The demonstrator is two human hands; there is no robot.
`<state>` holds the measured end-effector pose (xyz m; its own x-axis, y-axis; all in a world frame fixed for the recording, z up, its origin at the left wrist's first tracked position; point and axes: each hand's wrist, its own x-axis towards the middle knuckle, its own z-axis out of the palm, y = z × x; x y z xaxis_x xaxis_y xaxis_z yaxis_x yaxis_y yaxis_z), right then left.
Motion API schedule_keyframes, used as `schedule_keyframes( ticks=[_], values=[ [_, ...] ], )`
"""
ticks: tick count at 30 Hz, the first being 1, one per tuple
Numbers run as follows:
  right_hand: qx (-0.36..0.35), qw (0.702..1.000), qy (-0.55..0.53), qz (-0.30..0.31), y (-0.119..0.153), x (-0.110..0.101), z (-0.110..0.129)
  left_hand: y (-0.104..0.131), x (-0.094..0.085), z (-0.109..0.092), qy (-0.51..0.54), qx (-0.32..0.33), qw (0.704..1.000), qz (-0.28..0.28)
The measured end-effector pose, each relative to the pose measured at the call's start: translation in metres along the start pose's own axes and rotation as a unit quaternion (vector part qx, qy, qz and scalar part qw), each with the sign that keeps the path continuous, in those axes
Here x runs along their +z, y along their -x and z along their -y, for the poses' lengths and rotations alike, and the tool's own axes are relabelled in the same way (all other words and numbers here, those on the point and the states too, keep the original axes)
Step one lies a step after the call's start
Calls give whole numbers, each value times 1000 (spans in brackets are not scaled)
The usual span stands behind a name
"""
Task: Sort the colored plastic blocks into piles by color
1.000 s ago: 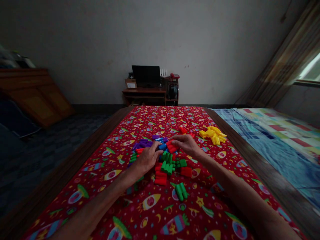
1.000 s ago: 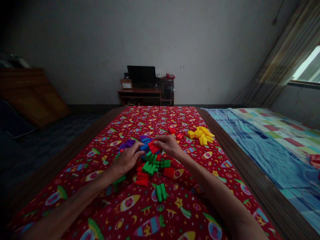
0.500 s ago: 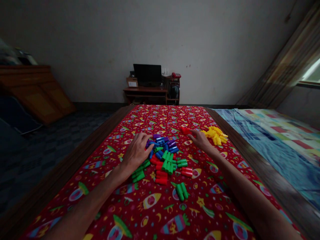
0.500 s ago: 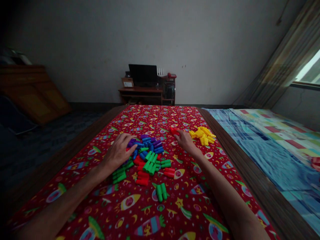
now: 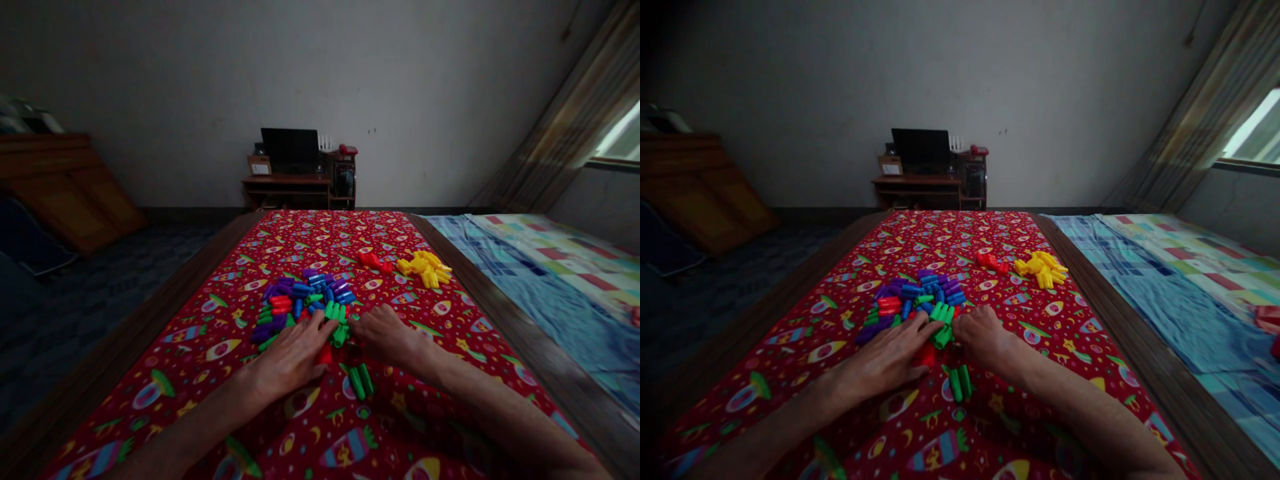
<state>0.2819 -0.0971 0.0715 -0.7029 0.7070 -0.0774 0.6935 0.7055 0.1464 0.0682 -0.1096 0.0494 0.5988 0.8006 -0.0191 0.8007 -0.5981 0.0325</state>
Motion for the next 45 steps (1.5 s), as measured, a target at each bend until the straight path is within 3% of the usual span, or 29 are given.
schedule_keyframes(
  ticks=[3,6,8,12,14,16,19,22,24,28,31,34,38,41,45],
  values=[
    [-12,1000,-18,-18,-1,8,-10,-5,6,14,55,1,997,-54],
    [-12,996,-86,-7,-7,3,-36,-12,7,33,120,-16,985,-119],
    [23,990,-135,-13,-14,-1,-57,-17,4,42,160,-38,977,-136],
    [183,964,-156,-117,-32,10,-93,-28,-4,51,238,-69,955,-162],
    [230,945,-142,-184,-41,22,-102,-32,-3,53,282,-70,941,-175],
    [231,928,-153,-250,-47,30,-103,-35,1,53,330,-71,925,-176],
    [164,901,-260,-307,-51,26,-87,-37,5,49,379,-74,906,-173],
    [38,874,-416,-248,-52,12,-55,-36,2,37,350,-91,911,-198],
    [-17,869,-449,-208,-53,6,-34,-35,-1,28,310,-110,921,-208],
    [-11,885,-419,-202,-56,8,-20,-34,3,19,269,-125,936,-192],
    [47,872,-433,-222,-60,15,-43,-34,6,27,252,-85,942,-205],
    [166,839,-444,-268,-64,29,-82,-34,0,47,199,-32,954,-221],
    [287,810,-421,-290,-63,52,-126,-28,-11,75,155,-25,972,-173],
    [310,827,-357,-305,-59,59,-137,-21,-10,83,122,-25,986,-109],
    [270,855,-294,-332,-53,45,-123,-18,3,74,39,-32,996,-73]
  ],
)
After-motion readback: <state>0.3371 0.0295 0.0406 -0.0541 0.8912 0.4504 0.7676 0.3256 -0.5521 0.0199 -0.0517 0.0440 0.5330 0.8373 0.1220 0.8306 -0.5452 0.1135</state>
